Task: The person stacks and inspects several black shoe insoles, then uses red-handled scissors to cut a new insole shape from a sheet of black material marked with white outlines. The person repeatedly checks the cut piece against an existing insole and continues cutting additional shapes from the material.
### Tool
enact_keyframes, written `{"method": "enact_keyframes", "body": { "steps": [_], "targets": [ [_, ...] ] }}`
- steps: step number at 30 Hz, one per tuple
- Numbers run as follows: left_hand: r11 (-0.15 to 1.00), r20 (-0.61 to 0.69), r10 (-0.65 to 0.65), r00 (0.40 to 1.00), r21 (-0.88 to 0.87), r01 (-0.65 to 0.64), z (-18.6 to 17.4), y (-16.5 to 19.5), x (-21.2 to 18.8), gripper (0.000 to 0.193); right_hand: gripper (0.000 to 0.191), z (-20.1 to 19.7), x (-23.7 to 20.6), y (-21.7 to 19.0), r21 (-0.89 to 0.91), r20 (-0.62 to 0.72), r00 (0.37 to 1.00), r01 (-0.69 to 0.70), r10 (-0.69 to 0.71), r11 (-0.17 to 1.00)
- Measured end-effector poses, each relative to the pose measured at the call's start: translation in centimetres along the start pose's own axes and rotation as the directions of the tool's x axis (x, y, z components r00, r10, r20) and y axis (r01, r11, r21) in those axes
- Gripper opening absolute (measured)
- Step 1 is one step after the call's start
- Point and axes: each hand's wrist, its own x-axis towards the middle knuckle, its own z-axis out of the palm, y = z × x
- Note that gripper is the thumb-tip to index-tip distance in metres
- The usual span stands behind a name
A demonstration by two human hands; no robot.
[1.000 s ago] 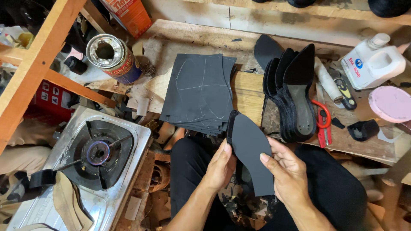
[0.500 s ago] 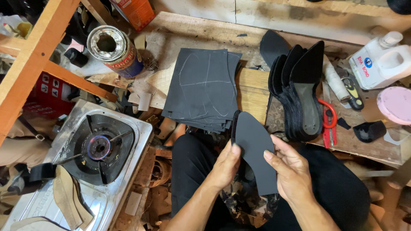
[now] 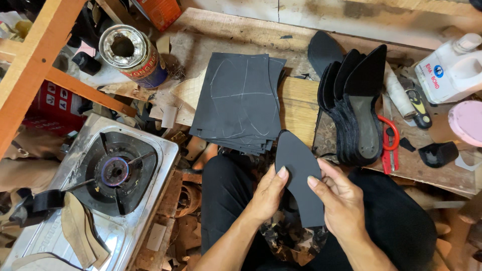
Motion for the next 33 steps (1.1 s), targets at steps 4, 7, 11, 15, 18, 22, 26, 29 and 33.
{"method": "enact_keyframes", "body": {
  "steps": [4,7,11,15,18,22,26,29,33],
  "targets": [
    [0.992,-0.022,0.045,0.999,-0.12,-0.047,0.2,-0.1,-0.2,0.052,0.048,1.0,-0.9,-0.3,-0.281,-0.021,0.982,0.175,-0.189,0.943],
    [0.98,0.005,0.014,1.0,-0.2,-0.013,0.2,0.3,-0.4,0.052,0.057,1.1,-1.1,-0.6,-0.317,0.046,0.981,0.193,-0.188,0.929],
    [0.989,0.061,0.038,0.997,-0.147,-0.028,-0.4,1.4,-0.9,0.047,0.047,0.5,-1.5,-0.9,-0.273,0.11,0.992,0.086,-0.058,0.958],
    [0.997,-0.003,0.066,0.998,0.027,-0.066,-0.9,3.3,-0.7,0.043,0.046,0.1,-2.0,-1.2,-0.458,0.098,0.992,0.119,-0.083,0.881],
    [0.998,-0.046,0.062,0.997,0.012,-0.062,-0.6,4.5,-0.1,0.04,0.046,0.1,-2.1,-1.5,-0.565,0.12,0.986,0.161,-0.112,0.809],
    [0.999,-0.075,0.037,0.997,0.006,-0.036,-0.2,5.4,0.4,0.031,0.044,0.3,-2.3,-1.8,-0.61,0.14,0.987,0.148,-0.078,0.779],
    [0.999,-0.097,0.034,0.995,-0.005,-0.035,-0.2,5.3,0.6,0.026,0.045,0.5,-2.3,-1.8,-0.55,0.147,0.988,0.124,-0.05,0.826],
    [1.0,-0.093,0.025,0.995,-0.006,-0.026,-0.3,5.0,0.5,0.026,0.042,0.5,-2.3,-1.8,-0.515,0.146,0.989,0.11,-0.039,0.85],
    [1.0,-0.086,0.011,0.996,-0.016,-0.012,-0.4,5.1,0.6,0.028,0.04,0.3,-2.1,-2.0,-0.501,0.126,0.992,0.086,-0.026,0.861]
  ]
}}
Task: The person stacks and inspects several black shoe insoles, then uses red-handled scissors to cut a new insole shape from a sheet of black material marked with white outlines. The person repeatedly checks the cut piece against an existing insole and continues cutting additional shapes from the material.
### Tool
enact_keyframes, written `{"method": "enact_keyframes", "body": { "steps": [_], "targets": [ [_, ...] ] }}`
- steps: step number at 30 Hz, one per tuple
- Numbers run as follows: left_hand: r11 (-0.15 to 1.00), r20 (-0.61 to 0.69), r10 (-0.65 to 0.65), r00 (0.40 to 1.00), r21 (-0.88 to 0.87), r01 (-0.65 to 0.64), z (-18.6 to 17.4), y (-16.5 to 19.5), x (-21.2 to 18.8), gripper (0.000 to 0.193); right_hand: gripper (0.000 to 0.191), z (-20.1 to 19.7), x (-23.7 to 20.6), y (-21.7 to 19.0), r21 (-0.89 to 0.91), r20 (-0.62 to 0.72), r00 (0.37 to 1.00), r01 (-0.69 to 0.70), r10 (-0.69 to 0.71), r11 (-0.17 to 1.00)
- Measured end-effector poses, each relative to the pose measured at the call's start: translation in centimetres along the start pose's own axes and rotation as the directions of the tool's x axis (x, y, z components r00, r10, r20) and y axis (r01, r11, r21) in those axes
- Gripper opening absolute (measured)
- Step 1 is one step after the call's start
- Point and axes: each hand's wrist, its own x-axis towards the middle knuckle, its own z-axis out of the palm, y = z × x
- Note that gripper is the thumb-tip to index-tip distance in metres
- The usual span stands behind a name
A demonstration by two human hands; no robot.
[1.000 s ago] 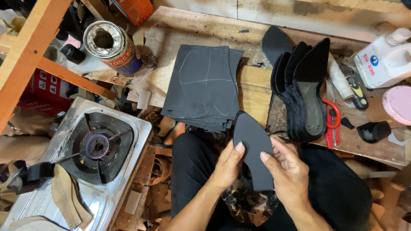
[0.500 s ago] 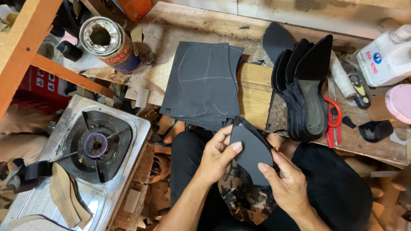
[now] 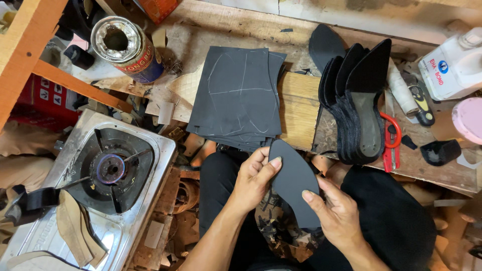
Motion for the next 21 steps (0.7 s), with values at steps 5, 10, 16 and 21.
{"method": "enact_keyframes", "body": {
  "steps": [5,10,16,21],
  "targets": [
    [1.0,0.026,-0.026,0.999,-0.014,0.026,-0.1,0.2,0.0,0.03,0.037,-0.3,-0.1,0.2,-0.051,-0.006,0.997,0.071,-0.071,0.996],
    [0.999,0.009,-0.035,0.999,-0.002,0.035,0.0,0.0,0.1,0.028,0.039,-0.6,-0.3,1.4,0.021,-0.008,1.0,-0.019,0.019,1.0],
    [0.992,-0.134,-0.124,0.983,-0.015,0.123,0.5,1.1,2.0,0.023,0.043,-3.6,2.0,3.2,0.265,0.341,0.906,-0.348,0.25,0.899],
    [0.982,-0.194,-0.174,0.966,0.035,0.184,0.6,3.0,4.5,0.02,0.043,-5.2,3.3,3.3,0.298,0.39,0.879,-0.401,0.273,0.866]
  ]
}}
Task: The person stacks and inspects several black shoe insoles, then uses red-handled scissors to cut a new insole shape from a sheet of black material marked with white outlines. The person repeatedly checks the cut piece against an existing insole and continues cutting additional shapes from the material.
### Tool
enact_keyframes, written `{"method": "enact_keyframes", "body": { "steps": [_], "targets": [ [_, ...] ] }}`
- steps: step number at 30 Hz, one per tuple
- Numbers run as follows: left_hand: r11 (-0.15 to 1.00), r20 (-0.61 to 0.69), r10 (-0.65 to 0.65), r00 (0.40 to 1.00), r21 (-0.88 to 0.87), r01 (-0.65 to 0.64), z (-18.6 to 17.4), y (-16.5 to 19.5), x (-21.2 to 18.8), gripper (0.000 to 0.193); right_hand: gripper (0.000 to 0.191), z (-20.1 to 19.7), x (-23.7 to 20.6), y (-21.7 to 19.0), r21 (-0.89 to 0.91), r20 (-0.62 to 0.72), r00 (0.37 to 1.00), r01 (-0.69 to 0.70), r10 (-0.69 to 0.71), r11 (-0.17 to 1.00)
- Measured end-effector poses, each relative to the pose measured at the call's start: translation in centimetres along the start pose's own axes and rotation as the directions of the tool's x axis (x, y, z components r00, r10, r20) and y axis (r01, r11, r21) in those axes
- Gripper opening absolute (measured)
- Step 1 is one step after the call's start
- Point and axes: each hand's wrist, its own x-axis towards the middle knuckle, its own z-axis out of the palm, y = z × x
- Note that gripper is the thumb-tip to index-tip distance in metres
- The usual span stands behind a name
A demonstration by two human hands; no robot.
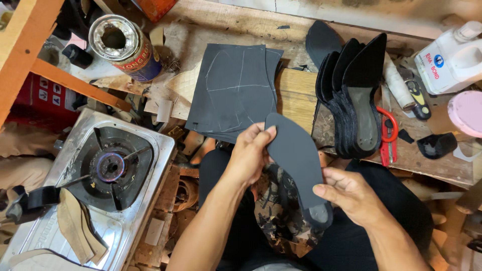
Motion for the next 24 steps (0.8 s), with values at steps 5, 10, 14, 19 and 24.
{"method": "enact_keyframes", "body": {
  "steps": [5,10,14,19,24],
  "targets": [
    [0.999,0.062,0.038,0.997,0.005,-0.039,0.8,0.6,1.1,0.023,0.039,-0.3,-0.1,0.1,0.008,-0.05,0.996,0.078,-0.077,0.997],
    [1.0,0.039,-0.017,0.999,-0.013,0.017,1.7,0.0,1.8,0.022,0.037,-0.4,0.0,0.7,0.025,-0.086,0.985,0.155,-0.152,0.988],
    [0.999,0.059,-0.019,0.998,-0.028,0.021,1.4,-0.5,2.1,0.021,0.034,0.5,-0.4,0.1,-0.061,-0.134,0.968,0.207,-0.213,0.977],
    [0.992,0.143,0.068,0.987,-0.111,-0.053,0.4,-1.0,1.2,0.02,0.036,3.1,-2.1,-1.0,-0.651,-0.207,0.877,0.208,-0.435,0.73],
    [0.974,0.196,0.107,0.975,-0.216,-0.063,-0.6,-1.4,-0.7,0.021,0.034,4.3,-2.7,-1.7,-0.676,-0.118,0.865,0.289,-0.487,0.678]
  ]
}}
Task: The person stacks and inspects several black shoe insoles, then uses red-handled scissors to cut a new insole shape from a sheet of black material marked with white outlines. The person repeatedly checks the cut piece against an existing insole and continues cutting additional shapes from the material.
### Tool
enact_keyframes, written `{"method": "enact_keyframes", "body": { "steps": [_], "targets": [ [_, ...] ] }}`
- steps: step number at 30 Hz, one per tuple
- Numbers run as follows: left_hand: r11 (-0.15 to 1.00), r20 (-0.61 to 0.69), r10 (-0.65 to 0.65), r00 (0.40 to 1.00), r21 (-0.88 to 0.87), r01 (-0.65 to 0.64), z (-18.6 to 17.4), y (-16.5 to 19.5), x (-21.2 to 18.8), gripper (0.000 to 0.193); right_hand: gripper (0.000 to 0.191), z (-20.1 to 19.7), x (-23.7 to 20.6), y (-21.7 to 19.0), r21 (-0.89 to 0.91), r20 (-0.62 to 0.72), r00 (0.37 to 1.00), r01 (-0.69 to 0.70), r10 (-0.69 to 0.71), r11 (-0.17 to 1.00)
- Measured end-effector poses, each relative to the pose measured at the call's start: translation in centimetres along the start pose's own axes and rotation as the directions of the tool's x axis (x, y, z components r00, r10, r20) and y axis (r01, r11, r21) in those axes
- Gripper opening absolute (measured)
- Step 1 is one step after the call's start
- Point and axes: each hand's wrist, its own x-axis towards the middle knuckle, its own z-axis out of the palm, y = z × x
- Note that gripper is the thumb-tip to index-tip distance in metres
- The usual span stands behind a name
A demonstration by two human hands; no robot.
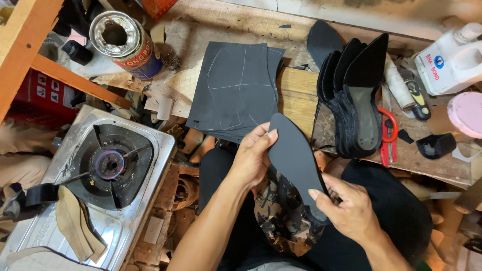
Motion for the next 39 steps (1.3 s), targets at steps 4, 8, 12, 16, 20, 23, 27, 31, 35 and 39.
{"method": "enact_keyframes", "body": {
  "steps": [4,8,12,16,20,23,27,31,35,39],
  "targets": [
    [0.999,-0.012,0.027,1.0,0.017,-0.027,-0.3,-0.2,-0.6,0.023,0.032,0.0,0.1,0.4,-0.054,0.027,0.996,0.09,-0.089,0.994],
    [0.996,0.013,0.072,0.997,0.047,-0.072,-0.3,-0.5,-1.5,0.024,0.03,0.1,-0.1,1.5,-0.02,0.048,0.995,0.084,-0.083,0.996],
    [0.968,0.037,0.112,0.993,0.222,-0.117,0.3,-0.4,-3.0,0.031,0.032,0.4,-0.5,3.2,-0.002,0.052,0.994,0.098,-0.097,0.995],
    [0.932,0.089,0.102,0.991,0.34,-0.126,1.7,0.3,-4.2,0.036,0.035,0.6,-0.9,4.8,-0.001,0.048,0.999,-0.014,0.014,1.0],
    [0.9,0.155,0.154,0.976,0.386,-0.204,3.2,0.8,-4.9,0.049,0.031,0.5,-1.1,5.7,0.042,0.056,0.998,0.028,-0.031,0.999],
    [0.733,0.015,0.046,0.999,0.679,-0.044,3.4,1.6,-5.5,0.072,0.032,0.5,-1.3,6.0,0.086,0.064,0.998,-0.002,-0.004,0.996],
    [0.747,0.17,0.133,0.976,0.631,-0.212,3.2,1.9,-5.5,0.063,0.039,0.5,-1.5,6.1,0.091,0.057,0.998,-0.01,0.005,0.996],
    [0.739,0.257,0.166,0.952,0.607,-0.293,2.7,1.9,-5.5,0.06,0.032,0.3,-1.8,6.4,0.069,0.079,0.996,0.03,-0.036,0.997],
    [0.693,0.05,-0.063,0.997,0.721,0.008,2.3,1.9,-5.6,0.067,0.026,0.0,-2.0,6.3,0.007,0.128,0.991,-0.036,0.035,0.999],
    [0.797,0.275,0.15,0.95,0.535,-0.28,2.3,1.7,-5.6,0.061,0.025,-0.3,-2.2,5.6,0.044,0.129,0.991,0.012,-0.018,0.999]
  ]
}}
